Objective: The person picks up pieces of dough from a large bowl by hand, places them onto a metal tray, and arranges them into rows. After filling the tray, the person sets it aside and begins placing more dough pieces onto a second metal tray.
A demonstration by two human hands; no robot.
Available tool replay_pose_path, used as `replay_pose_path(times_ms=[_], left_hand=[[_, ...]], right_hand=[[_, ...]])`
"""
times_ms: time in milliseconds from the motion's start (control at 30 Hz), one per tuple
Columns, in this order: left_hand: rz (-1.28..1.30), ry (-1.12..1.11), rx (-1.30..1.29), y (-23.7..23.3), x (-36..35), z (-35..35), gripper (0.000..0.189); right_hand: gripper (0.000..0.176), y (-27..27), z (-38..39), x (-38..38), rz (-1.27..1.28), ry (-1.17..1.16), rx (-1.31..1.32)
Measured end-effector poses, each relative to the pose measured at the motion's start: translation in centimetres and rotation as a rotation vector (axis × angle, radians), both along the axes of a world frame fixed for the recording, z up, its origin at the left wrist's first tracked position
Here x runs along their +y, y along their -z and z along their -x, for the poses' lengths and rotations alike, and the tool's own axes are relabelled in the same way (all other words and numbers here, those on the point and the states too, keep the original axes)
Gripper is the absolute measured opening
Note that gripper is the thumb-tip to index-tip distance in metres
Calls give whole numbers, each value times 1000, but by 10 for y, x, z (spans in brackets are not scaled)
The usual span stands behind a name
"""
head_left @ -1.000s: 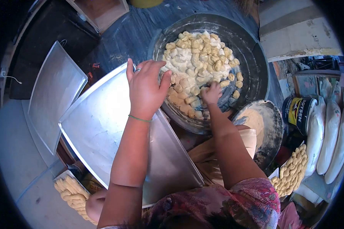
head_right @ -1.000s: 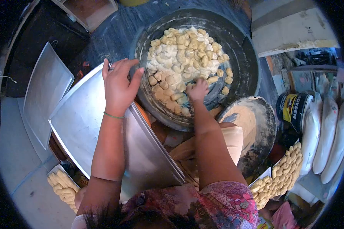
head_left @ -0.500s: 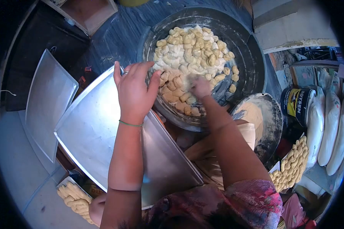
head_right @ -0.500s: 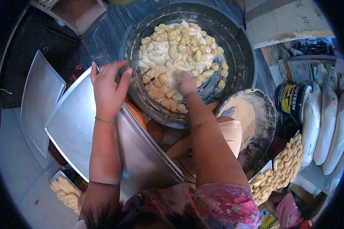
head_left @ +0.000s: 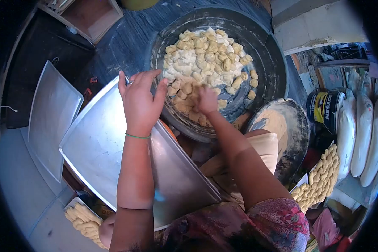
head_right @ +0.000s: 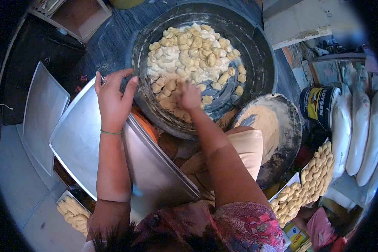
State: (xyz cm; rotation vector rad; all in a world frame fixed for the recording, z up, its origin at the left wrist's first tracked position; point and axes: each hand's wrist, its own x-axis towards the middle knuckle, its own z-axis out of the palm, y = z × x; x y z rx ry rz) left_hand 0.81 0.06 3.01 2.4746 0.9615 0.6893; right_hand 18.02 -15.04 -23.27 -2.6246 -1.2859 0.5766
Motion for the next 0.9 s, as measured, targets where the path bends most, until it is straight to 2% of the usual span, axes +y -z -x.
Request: replay_pose_path(times_ms=[33,100,200,267,300,400,433,500,567,633,667,733,833,900], left_hand=[[6,-3,3,-1,0,0,24],[22,-9,14,-1,0,0,24],[17,-12,31,-1,0,-1,25],[17,-13,36,-1,-1,-1,26],[12,-9,38,-2,0,-2,26],[34,0,22,-2,1,0,26],[38,2,18,-2,0,0,26],[42,-3,8,-1,2,1,26],[40,-6,9,-1,2,1,26],[26,-13,17,1,2,1,25],[32,-11,25,1,1,1,25],[31,-14,31,1,3,0,25],[31,-10,34,2,3,-1,25],[32,-7,30,1,3,-1,25]], right_hand=[[73,-12,-13,-2,12,118,-54],[87,29,-47,-13,-77,647,26],[100,67,-80,2,47,758,322],[98,50,-27,31,133,473,180],[95,7,4,42,242,397,35],[86,-24,-3,38,290,-198,82],[76,-16,-21,28,168,-283,109],[67,13,-67,2,-4,-142,122],[62,-15,-109,-14,118,146,78],[70,-20,-141,-26,245,431,-95],[65,30,-157,-44,102,570,-290],[57,91,-185,-58,-2,610,54],[54,45,-120,-43,-41,513,6],[49,63,-95,-42,-191,481,124]])
